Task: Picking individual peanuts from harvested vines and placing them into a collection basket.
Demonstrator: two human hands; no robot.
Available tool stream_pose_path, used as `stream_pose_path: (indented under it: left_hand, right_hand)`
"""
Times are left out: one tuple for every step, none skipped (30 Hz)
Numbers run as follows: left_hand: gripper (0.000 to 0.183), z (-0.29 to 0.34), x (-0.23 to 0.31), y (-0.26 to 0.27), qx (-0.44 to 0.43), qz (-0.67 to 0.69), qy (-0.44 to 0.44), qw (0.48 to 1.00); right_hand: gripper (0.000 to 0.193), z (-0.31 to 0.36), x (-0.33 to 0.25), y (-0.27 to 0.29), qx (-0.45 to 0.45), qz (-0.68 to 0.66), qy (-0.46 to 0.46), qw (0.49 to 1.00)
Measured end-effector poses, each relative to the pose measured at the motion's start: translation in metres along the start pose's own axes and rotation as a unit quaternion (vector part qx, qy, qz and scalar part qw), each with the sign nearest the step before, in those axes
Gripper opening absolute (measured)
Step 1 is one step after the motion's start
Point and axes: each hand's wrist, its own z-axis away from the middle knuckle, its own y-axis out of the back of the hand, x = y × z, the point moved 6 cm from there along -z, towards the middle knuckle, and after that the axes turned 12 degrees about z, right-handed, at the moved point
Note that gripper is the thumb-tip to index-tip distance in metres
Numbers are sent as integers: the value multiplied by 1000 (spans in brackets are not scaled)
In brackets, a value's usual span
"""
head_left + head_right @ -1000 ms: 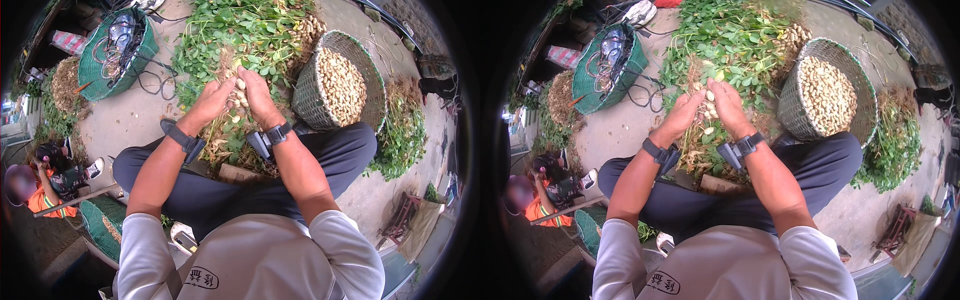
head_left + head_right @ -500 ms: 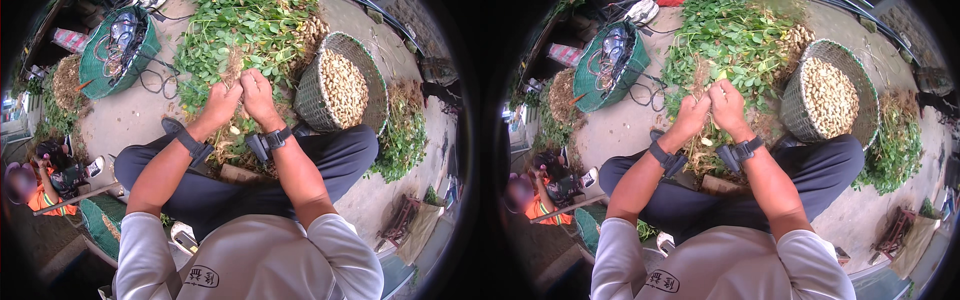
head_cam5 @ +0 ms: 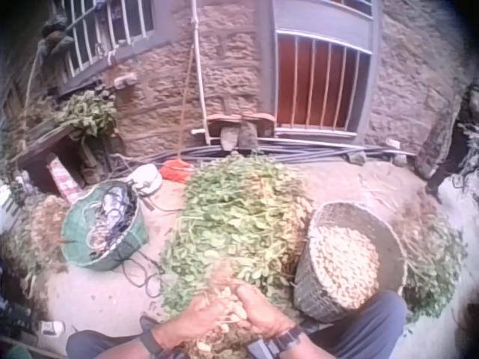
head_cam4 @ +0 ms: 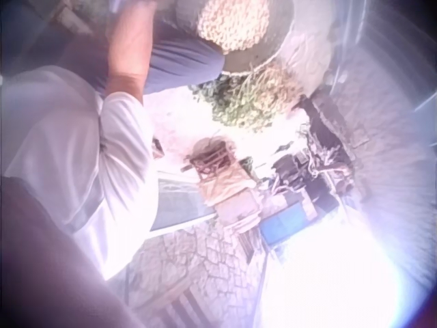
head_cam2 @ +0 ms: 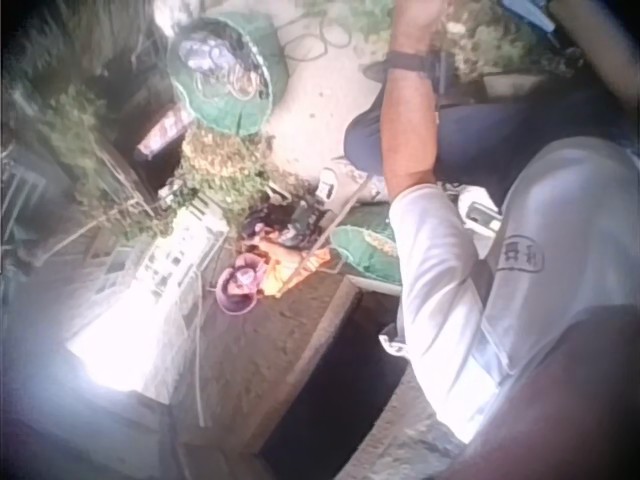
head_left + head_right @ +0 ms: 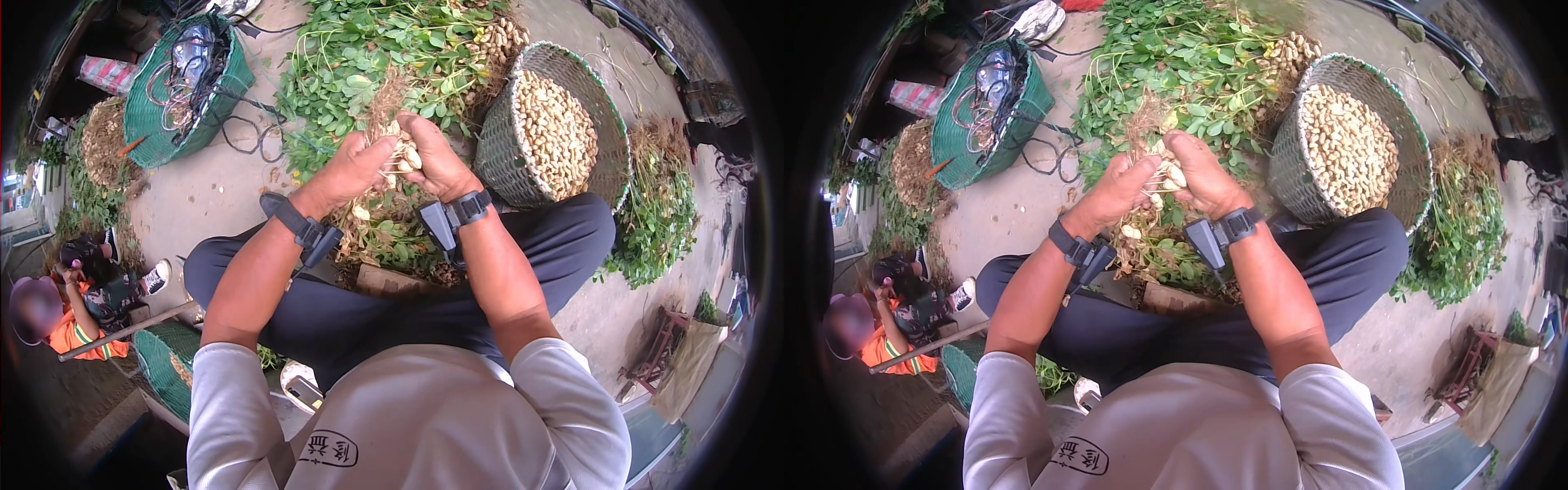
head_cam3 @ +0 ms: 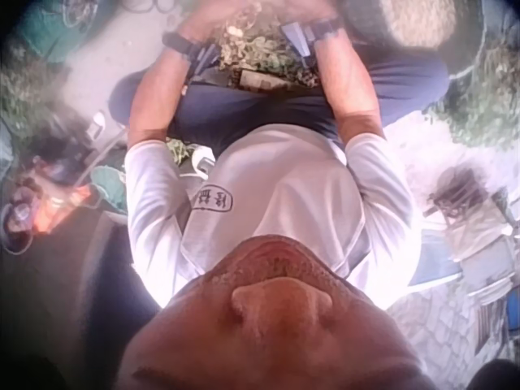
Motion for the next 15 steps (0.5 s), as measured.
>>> stream_pose_path:
  left_hand:
    - [28, -2, -1, 0, 3, 24, -16, 1000]
    - [28, -5, -1, 0, 4, 49, -40, 998]
    - [28, -9, -6, -1, 7, 46, -35, 998]
    - [34, -13, -5, 1, 41, -3, -74, 996]
    - [42, -16, -5, 3, 69, -54, -102, 991]
    - [45, -18, -6, 5, 87, -107, -110, 984]
    - [45, -21, -7, 4, 83, -104, -118, 984]
    - [44, -22, -5, 3, 94, -161, -137, 973]
    - [43, -23, -3, 2, 104, -217, -157, 958]
    - [40, -21, -1, -1, 96, -197, -185, 958]
    - [40, -21, 0, 0, 109, -200, -185, 956]
    - [40, -20, 0, -2, 107, -238, -183, 948]
    - [40, -19, 2, -4, 107, -275, -192, 936]
    - [40, -20, 1, -4, 103, -277, -179, 938]
    - [40, -20, 2, -3, 114, -299, -182, 930]
  right_hand:
    - [20, -1, 1, 0, 11, -10, 0, 1000]
    - [21, -2, 3, 4, 52, -12, -15, 998]
    - [21, -4, 2, -3, 19, -19, 1, 1000]
    - [22, -5, 1, 1, 66, -7, 6, 998]
    - [22, -4, 2, 6, 119, 10, -2, 993]
    - [21, -4, 1, 7, 126, 7, -7, 992]
    - [21, -4, 1, 7, 130, 7, -9, 992]
    - [20, -4, 1, 9, 133, 52, -15, 990]
    - [19, -5, -1, 11, 135, 97, -16, 986]
    - [19, -5, 1, 13, 136, 99, -20, 986]
    - [18, -6, 3, 16, 146, 120, -32, 981]
    - [17, -8, 6, 18, 157, 140, -44, 977]
    - [17, -11, 9, 17, 157, 139, -44, 977]
    - [17, -14, 8, 18, 182, 150, -17, 972]
    - [16, -15, 9, 22, 229, 168, -6, 959]
